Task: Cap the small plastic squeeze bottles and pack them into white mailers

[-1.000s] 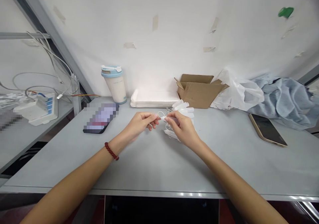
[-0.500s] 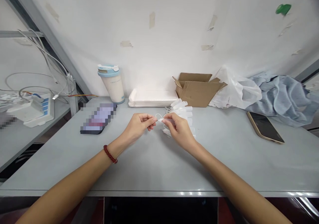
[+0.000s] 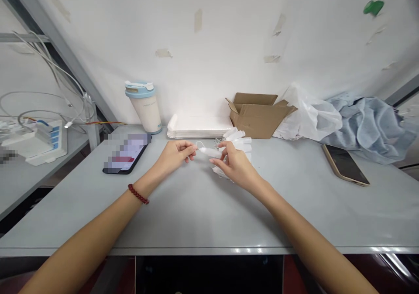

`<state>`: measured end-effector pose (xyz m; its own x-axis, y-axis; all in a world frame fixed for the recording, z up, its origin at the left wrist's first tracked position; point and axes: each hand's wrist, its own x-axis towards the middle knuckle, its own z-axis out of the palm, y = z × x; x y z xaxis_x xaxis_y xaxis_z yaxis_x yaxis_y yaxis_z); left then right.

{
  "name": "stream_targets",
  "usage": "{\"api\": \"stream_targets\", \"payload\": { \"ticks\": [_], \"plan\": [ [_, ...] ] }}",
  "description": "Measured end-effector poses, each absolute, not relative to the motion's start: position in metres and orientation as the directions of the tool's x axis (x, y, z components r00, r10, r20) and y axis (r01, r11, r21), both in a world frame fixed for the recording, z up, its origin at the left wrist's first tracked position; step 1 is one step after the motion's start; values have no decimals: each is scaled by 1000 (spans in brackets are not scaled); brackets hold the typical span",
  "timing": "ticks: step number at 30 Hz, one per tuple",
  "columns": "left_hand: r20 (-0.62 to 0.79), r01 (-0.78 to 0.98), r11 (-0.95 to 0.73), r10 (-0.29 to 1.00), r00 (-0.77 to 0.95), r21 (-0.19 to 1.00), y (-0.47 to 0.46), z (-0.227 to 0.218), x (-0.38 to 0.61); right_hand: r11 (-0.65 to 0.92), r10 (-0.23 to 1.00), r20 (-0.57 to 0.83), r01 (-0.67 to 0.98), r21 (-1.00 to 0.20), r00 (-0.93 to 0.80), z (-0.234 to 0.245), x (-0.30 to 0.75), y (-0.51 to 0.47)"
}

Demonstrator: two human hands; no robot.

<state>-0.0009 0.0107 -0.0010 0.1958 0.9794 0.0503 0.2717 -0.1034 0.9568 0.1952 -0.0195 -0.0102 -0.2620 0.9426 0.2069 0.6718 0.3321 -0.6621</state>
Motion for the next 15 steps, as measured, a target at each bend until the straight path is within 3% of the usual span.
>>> {"api": "stream_targets", "payload": {
  "ticks": [6,11,15],
  "plan": [
    [-9,365,14,1000,-15,931,26,6,-22,315,947,91,846,-430,-307,-3,200,-22],
    [-71,532,48,997,22,845,38,-7,-33,333,939,-13,918,-215,-344,-5,197,-26],
    [-61,711,4,997,54,703,38,-12,-33,332,938,-45,928,-172,-344,-8,196,-26]
  ]
}}
